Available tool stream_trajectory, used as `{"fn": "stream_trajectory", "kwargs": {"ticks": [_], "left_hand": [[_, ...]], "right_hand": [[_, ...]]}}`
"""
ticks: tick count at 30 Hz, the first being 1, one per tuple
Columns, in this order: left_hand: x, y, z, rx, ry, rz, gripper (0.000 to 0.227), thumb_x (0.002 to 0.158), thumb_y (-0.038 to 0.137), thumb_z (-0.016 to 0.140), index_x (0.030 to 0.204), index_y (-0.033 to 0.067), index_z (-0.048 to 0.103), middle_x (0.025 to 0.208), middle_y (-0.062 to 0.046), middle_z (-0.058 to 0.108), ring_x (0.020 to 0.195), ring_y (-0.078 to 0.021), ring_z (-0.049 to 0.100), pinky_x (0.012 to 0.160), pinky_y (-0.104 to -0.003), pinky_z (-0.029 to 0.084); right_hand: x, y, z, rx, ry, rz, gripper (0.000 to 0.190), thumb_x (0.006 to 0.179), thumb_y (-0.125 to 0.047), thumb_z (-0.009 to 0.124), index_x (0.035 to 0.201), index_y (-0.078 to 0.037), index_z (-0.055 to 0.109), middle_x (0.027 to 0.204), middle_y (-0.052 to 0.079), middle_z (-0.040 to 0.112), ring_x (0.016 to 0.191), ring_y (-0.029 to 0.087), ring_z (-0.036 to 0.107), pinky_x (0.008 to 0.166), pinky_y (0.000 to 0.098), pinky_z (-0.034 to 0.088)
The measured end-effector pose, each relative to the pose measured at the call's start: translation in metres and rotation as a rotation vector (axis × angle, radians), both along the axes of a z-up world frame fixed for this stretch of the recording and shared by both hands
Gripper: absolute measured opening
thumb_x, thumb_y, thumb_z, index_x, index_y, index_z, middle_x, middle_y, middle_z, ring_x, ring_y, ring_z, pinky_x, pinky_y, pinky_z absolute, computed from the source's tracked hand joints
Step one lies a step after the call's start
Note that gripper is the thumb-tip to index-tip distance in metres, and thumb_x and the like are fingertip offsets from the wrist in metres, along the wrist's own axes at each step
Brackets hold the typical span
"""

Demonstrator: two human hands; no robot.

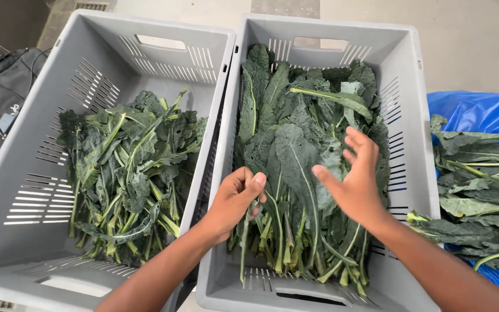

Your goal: The person picks up bunches of leafy greens from a blue bag and places them into a grey crate. They handle the greens by hand, arranging them within the crate.

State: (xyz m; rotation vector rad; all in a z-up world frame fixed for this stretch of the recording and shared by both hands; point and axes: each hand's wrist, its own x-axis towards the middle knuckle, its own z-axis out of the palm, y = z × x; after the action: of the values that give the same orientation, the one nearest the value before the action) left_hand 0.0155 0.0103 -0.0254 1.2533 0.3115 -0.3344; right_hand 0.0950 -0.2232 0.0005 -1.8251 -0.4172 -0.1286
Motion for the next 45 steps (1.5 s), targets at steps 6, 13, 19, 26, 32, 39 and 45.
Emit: {"fn": "stream_trajectory", "kwargs": {"ticks": [6,13,19,26,32,39,45], "left_hand": [[-0.013,-0.017,-0.03,0.121,-0.12,0.125,0.055,0.09,0.034,0.076,0.072,0.0157,0.028,0.066,0.005,0.038,0.06,-0.0051,0.039,0.047,-0.025,0.042],[-0.015,-0.012,-0.034,0.296,-0.324,0.099,0.058,0.086,0.04,0.084,0.075,0.0137,0.033,0.071,0.007,0.034,0.068,-0.0043,0.031,0.051,-0.025,0.029],[-0.014,-0.012,-0.026,0.293,-0.356,0.081,0.056,0.08,0.04,0.088,0.079,0.0129,0.039,0.075,0.006,0.038,0.071,-0.0046,0.034,0.056,-0.025,0.032],[-0.011,-0.01,-0.024,0.302,-0.366,0.069,0.05,0.081,0.027,0.09,0.082,0.0111,0.043,0.078,0.005,0.043,0.072,-0.0044,0.038,0.058,-0.024,0.037],[-0.003,0.002,0.003,-0.131,-0.232,0.118,0.029,0.081,-0.002,0.08,0.092,0.0088,0.056,0.086,0.0,0.065,0.076,-0.0051,0.059,0.071,-0.023,0.052],[-0.009,0.095,0.066,0.158,-0.571,0.551,0.03,0.086,-0.011,0.071,0.099,0.0097,0.054,0.094,0.001,0.063,0.084,-0.0075,0.062,0.076,-0.024,0.054],[-0.003,0.181,0.056,0.512,-0.381,0.975,0.082,0.074,-0.008,0.076,0.14,0.0138,0.033,0.133,-0.009,0.039,0.116,-0.0138,0.053,0.088,-0.027,0.058]], "right_hand": [[-0.051,0.013,-0.003,-0.09,0.422,0.663,0.053,0.077,-0.028,0.088,0.109,-0.004,0.053,0.092,0.004,0.064,0.077,0.013,0.068,0.065,0.0297,0.058],[-0.057,0.014,-0.05,0.052,0.735,0.645,0.03,0.092,-0.024,0.08,0.097,-0.001,0.06,0.089,0.007,0.067,0.074,0.013,0.066,0.067,0.0282,0.056],[-0.057,0.017,-0.036,0.148,0.546,0.751,0.028,0.094,-0.018,0.078,0.106,-0.001,0.059,0.099,0.004,0.063,0.089,0.011,0.064,0.081,0.0291,0.056],[-0.051,0.017,-0.048,0.166,0.781,0.553,0.015,0.094,-0.015,0.069,0.098,-0.004,0.061,0.088,0.004,0.066,0.078,0.013,0.067,0.068,0.0299,0.054],[-0.036,0.01,-0.049,0.328,0.698,0.357,0.007,0.099,-0.008,0.062,0.097,-0.004,0.057,0.088,0.009,0.068,0.08,0.015,0.068,0.071,0.03,0.053],[-0.029,-0.012,-0.051,0.336,0.514,0.313,0.007,0.099,-0.004,0.063,0.104,0.001,0.062,0.098,0.014,0.071,0.087,0.019,0.067,0.082,0.0356,0.057],[-0.025,-0.024,-0.04,0.511,0.456,0.384,0.007,0.105,-0.002,0.062,0.11,0.002,0.061,0.107,0.016,0.07,0.094,0.021,0.065,0.087,0.0361,0.053]]}}
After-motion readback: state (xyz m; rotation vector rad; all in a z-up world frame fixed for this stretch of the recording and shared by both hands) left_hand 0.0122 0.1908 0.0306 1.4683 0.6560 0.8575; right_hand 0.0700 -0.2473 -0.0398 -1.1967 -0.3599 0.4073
